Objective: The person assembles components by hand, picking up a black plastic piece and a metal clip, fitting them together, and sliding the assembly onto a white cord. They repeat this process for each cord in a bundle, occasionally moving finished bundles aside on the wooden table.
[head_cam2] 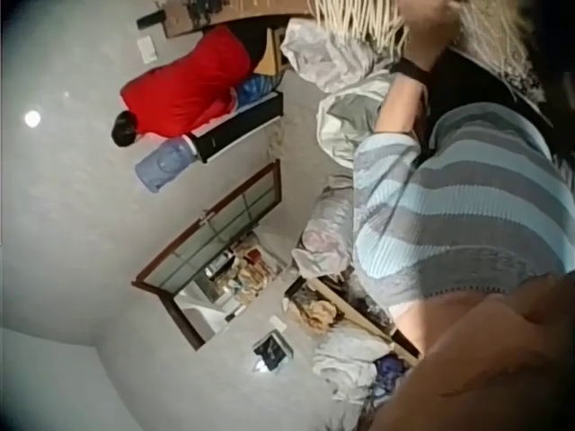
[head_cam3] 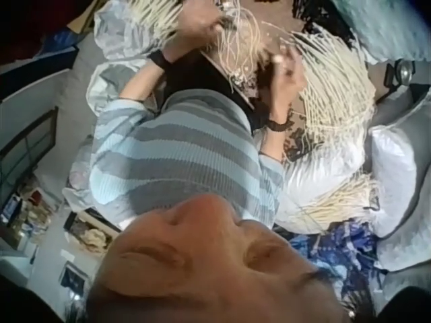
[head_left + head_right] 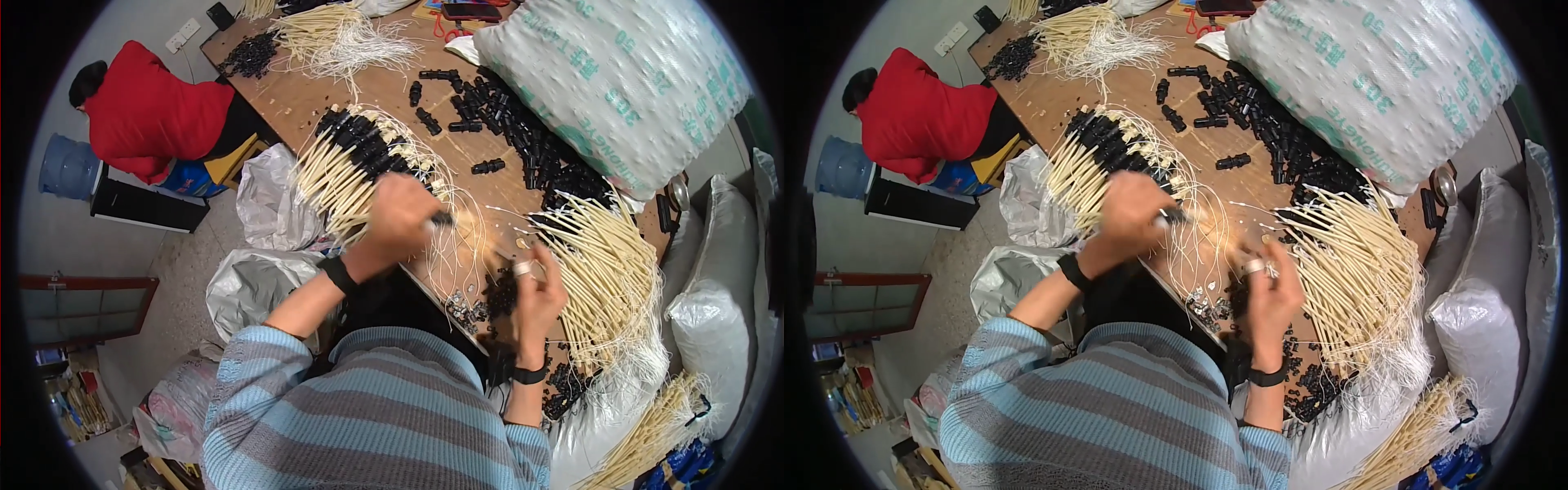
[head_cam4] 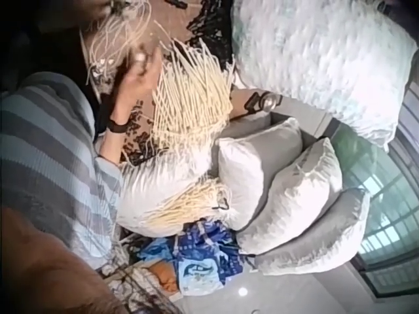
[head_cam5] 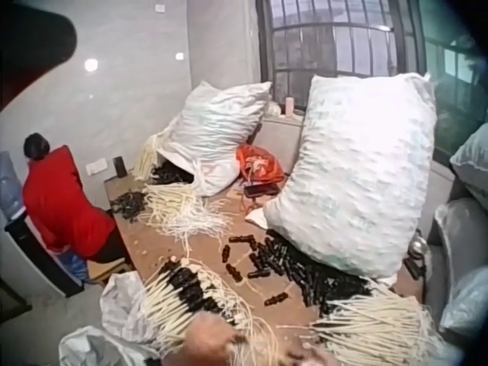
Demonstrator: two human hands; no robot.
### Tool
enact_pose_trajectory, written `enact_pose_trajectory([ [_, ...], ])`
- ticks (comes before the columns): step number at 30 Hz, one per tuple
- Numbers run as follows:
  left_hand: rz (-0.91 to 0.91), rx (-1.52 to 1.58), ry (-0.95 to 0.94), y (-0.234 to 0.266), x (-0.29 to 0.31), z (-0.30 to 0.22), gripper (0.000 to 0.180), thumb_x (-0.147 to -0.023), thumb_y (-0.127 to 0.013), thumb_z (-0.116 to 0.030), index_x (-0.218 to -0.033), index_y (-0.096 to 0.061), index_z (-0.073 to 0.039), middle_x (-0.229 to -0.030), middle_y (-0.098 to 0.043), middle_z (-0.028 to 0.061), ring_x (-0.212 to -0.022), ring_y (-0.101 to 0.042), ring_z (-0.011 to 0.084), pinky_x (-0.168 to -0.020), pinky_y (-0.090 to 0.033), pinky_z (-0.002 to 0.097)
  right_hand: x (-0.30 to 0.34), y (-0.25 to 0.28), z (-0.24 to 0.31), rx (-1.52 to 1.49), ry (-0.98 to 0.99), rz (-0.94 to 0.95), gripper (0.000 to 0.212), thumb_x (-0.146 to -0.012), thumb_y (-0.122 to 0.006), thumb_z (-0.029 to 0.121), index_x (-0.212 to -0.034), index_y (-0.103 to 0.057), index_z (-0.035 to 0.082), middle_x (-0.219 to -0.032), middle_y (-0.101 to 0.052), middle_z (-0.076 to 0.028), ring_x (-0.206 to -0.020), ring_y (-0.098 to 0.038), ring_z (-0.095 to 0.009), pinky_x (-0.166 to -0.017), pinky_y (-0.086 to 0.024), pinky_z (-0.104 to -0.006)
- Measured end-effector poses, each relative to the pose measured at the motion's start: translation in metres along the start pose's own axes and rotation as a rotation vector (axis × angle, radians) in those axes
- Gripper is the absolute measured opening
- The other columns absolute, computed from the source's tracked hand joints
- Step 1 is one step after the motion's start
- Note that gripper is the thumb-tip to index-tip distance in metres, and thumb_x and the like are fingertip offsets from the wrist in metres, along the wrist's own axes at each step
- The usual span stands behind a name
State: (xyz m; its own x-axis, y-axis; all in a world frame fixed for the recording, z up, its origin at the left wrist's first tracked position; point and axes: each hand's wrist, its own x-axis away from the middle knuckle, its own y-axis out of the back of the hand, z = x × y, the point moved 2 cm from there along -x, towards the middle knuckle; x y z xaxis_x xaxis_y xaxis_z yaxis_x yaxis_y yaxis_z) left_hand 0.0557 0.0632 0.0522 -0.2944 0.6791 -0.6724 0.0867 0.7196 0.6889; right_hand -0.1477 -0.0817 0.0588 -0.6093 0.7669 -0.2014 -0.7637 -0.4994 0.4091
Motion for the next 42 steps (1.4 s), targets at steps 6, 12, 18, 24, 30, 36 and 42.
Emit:
enact_pose_trajectory([
  [6, 0.021, -0.362, 0.306, 0.007, 0.001, 0.029, 0.061, -0.062, -0.068, -0.016, -0.12, -0.054, -0.003, -0.134, -0.046, 0.0144, -0.126, -0.039, 0.0331, -0.107, -0.018, 0.0549, 0.019, -0.02, 0.004, 0.328, 0.323, 0.368, 0.034, -0.077, -0.074, 0.016, -0.109, -0.068, 0.007, -0.11, -0.065, -0.013, -0.098, -0.062, -0.032, -0.085, -0.048, -0.0397],
  [12, 0.248, 0.026, 0.09, -0.081, -0.042, -0.003, 0.046, -0.067, -0.065, -0.011, -0.113, -0.062, -0.007, -0.126, -0.053, 0.016, -0.12, -0.047, 0.0356, -0.096, -0.041, 0.0456, 0.031, 0.008, -0.039, 0.339, 0.101, 0.239, 0.027, -0.076, -0.073, 0.012, -0.101, -0.069, 0.004, -0.095, -0.068, -0.015, -0.085, -0.065, -0.032, -0.074, -0.051, -0.0354],
  [18, 0.463, -0.085, 0.244, -0.15, -0.058, 0.022, 0.023, -0.071, -0.067, -0.016, -0.092, -0.067, -0.007, -0.094, -0.063, 0.0158, -0.088, -0.061, 0.035, -0.077, -0.05, 0.0443, 0.032, 0.096, -0.062, 0.849, -0.044, -0.088, 0.013, -0.074, -0.071, 0.007, -0.087, -0.069, 0.007, -0.077, -0.062, -0.014, -0.07, -0.06, -0.032, -0.061, -0.048, -0.0378],
  [24, 0.461, 0.157, 0.302, -0.128, -0.044, -0.02, 0.016, -0.069, -0.07, -0.018, -0.079, -0.062, -0.008, -0.064, -0.059, 0.0143, -0.059, -0.06, 0.0338, -0.055, -0.047, 0.0418, 0.026, 0.106, -0.068, 0.898, 0.193, -0.028, 0.019, -0.072, -0.068, 0.002, -0.091, -0.065, 0.006, -0.074, -0.057, -0.012, -0.065, -0.055, -0.031, -0.056, -0.043, -0.0386],
  [30, 0.398, 0.65, 0.517, -0.107, -0.011, -0.039, 0.017, -0.072, -0.065, -0.003, -0.089, -0.062, -0.003, -0.066, -0.06, 0.0074, -0.057, -0.058, 0.0109, -0.053, -0.046, 0.028, 0.023, 0.073, -0.05, 0.474, 0.193, 0.079, 0.025, -0.083, -0.063, 0.004, -0.108, -0.065, 0.007, -0.083, -0.063, -0.012, -0.064, -0.059, -0.03, -0.058, -0.047, -0.0349],
  [36, 0.362, 0.668, 0.177, -0.084, -0.016, -0.048, 0.029, -0.073, -0.063, 0.004, -0.1, -0.066, -0.005, -0.092, -0.068, 0.0126, -0.081, -0.065, 0.0262, -0.072, -0.052, 0.0329, 0.028, 0.055, -0.049, 0.433, 0.16, 0.109, 0.029, -0.081, -0.065, 0.002, -0.108, -0.07, 0.009, -0.076, -0.064, -0.013, -0.059, -0.06, -0.028, -0.055, -0.046, -0.0343],
  [42, 0.507, 0.647, -0.072, -0.096, -0.001, -0.06, 0.028, -0.07, -0.062, 0.006, -0.095, -0.061, -0.005, -0.095, -0.063, 0.0094, -0.097, -0.059, 0.0271, -0.082, -0.048, 0.0375, 0.031, 0.036, -0.029, 0.705, 0.32, 0.247, 0.034, -0.079, -0.072, 0.018, -0.113, -0.07, 0.017, -0.056, -0.057, -0.012, -0.046, -0.055, -0.026, -0.045, -0.041, -0.034],
])
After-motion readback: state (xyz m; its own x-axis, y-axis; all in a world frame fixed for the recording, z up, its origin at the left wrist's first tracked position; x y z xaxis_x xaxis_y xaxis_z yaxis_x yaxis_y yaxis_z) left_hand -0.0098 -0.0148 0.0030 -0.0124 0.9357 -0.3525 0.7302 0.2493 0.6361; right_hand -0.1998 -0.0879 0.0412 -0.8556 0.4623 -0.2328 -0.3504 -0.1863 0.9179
